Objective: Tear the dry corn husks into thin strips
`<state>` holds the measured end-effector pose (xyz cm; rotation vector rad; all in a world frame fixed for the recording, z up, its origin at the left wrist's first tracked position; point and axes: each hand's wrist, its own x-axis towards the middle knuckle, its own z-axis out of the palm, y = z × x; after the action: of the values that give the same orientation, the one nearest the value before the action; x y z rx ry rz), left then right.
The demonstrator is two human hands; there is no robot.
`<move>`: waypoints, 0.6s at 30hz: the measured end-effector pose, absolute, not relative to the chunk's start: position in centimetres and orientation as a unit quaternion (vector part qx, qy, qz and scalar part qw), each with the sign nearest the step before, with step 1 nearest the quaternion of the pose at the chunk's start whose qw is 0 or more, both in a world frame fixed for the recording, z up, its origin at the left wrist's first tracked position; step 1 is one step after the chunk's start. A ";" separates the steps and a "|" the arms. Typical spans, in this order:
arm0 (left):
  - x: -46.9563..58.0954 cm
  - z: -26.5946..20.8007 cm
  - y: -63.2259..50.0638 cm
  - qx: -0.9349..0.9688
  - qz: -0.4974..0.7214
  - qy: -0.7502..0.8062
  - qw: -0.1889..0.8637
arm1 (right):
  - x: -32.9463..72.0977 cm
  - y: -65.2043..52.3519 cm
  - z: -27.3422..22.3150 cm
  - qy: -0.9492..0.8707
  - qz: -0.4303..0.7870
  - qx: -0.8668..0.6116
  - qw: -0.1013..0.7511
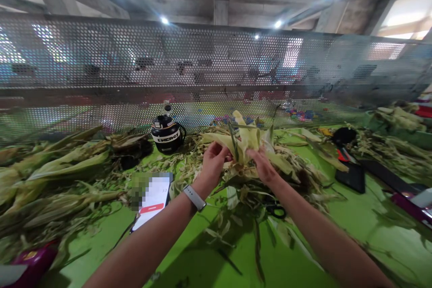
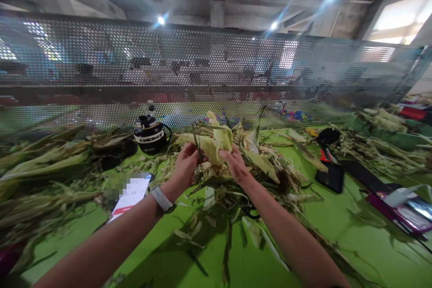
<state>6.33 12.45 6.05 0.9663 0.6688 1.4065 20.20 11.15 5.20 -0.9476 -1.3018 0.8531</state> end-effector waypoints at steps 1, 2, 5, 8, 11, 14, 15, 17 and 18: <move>6.4 6.1 12.4 0.428 0.606 0.289 0.605 | 19.9 10.8 5.5 -0.579 0.376 -0.400 0.603; 6.4 6.2 12.5 0.438 0.601 0.288 0.603 | 19.6 10.5 5.7 -0.595 0.379 -0.389 0.592; 6.3 6.2 12.6 0.465 0.575 0.296 0.605 | 18.9 10.4 5.8 -0.607 0.385 -0.374 0.586; 6.2 6.1 12.5 0.486 0.536 0.315 0.615 | 18.8 11.0 5.4 -0.555 0.365 -0.393 0.636; 6.1 5.7 12.2 0.489 0.514 0.334 0.621 | 19.1 11.5 5.2 -0.508 0.348 -0.407 0.674; 6.1 5.2 11.9 0.480 0.509 0.353 0.621 | 19.2 11.7 5.2 -0.486 0.369 -0.405 0.680; 6.1 5.1 11.9 0.479 0.505 0.358 0.622 | 19.2 11.7 5.1 -0.480 0.376 -0.404 0.682; 6.1 5.0 11.7 0.485 0.496 0.364 0.621 | 19.0 11.7 5.0 -0.471 0.387 -0.399 0.685; 6.1 5.1 11.7 0.491 0.492 0.366 0.619 | 18.9 11.6 4.9 -0.469 0.391 -0.396 0.686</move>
<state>6.12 11.69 5.07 1.1305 0.8419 1.1313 18.88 11.62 4.94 -0.8878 -1.0496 0.8764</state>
